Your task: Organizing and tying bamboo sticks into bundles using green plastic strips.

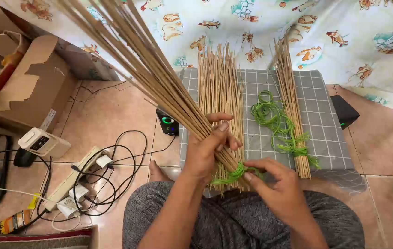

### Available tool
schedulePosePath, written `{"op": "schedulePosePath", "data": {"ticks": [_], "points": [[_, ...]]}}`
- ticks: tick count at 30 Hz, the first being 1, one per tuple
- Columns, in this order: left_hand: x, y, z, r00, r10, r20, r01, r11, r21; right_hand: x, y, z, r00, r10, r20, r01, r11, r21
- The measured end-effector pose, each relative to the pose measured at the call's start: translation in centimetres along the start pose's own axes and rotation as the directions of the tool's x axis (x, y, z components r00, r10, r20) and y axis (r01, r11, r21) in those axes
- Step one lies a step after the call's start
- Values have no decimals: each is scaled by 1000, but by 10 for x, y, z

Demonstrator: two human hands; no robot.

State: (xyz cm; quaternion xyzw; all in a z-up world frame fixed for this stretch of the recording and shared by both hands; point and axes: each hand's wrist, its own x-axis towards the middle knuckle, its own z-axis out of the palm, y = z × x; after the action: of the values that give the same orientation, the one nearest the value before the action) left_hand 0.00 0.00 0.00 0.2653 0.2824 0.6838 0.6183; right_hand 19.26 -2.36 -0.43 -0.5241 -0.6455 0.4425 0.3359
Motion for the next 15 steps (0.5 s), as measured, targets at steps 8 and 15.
{"op": "schedulePosePath", "data": {"ticks": [8, 15], "points": [[0, 5, 1, 999, -31, -11, 31, 1000, -4, -4, -6, 1, 994, -102, 31, 104, 992, -65], [8, 5, 0, 988, -42, -149, 36, 998, -46, -12, -7, 11, 955, -296, 19, 284, 892, -352]]}}
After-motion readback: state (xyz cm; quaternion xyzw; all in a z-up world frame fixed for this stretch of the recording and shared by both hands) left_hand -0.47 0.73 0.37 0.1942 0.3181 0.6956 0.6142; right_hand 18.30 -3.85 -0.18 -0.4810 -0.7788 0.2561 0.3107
